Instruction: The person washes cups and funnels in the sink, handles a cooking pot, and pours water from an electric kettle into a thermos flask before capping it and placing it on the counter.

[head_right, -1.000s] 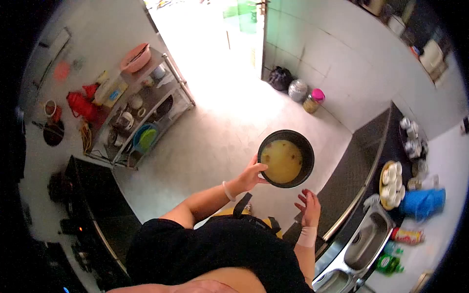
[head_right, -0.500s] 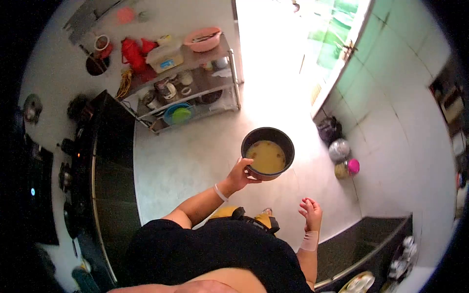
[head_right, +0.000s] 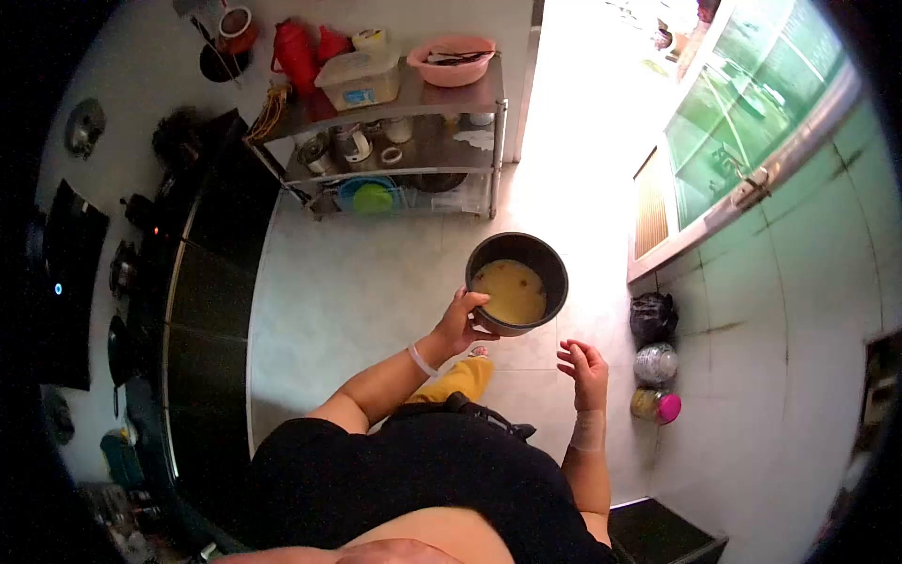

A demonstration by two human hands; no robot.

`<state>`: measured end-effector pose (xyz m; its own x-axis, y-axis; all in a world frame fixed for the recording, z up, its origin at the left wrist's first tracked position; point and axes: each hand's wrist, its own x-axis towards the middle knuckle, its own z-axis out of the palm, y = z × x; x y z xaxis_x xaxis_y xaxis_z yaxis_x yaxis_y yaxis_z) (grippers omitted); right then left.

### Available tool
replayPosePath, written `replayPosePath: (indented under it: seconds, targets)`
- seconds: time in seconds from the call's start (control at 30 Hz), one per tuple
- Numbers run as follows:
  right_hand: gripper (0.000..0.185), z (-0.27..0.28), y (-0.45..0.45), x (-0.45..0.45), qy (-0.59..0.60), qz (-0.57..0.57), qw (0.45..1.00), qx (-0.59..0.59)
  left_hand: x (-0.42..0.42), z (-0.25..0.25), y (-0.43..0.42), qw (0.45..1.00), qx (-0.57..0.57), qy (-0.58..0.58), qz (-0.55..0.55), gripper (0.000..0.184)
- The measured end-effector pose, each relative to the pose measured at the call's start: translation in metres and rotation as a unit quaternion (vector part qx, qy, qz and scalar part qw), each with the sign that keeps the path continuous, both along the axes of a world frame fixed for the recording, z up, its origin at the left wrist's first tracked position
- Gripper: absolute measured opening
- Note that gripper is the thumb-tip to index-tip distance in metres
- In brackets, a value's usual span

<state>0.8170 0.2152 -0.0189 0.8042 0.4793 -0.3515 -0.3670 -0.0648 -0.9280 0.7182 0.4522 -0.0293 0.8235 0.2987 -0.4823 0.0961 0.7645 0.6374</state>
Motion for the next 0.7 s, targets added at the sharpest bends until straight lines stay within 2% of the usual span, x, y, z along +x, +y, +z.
replayPosePath:
  seconds: [0.1,0.13,0.23,0.53,0.6,0.7]
  targets:
    - [0.028,-0.007,0.013,0.051,0.037,-0.013,0.999,-0.012,0.049,0.002,0.022,0.999,-0.003,0.032,0.008,0.065]
    - [0.027,-0.007,0.018,0.067,0.047,-0.026,0.998,-0.021,0.063,0.004,0.032,1.000,-0.001,0.019,-0.006,0.075]
    - [0.026,-0.019,0.024,0.112,0.065,-0.058,0.996,-0.005,0.113,0.001,0.062,0.999,0.009,0.007,-0.049,0.077]
    - [0.026,-0.042,0.041,0.241,0.136,-0.074,0.987,-0.035,0.253,-0.010,0.096,0.999,-0.008,0.039,0.026,0.070]
    - [0.027,-0.045,0.056,0.282,0.131,-0.055,0.989,-0.050,0.280,-0.020,0.101,0.998,-0.002,0.042,0.049,0.067]
    - [0.028,-0.029,0.105,0.345,0.093,0.035,0.994,-0.052,0.320,-0.020,0.114,0.995,0.020,0.051,0.081,0.064]
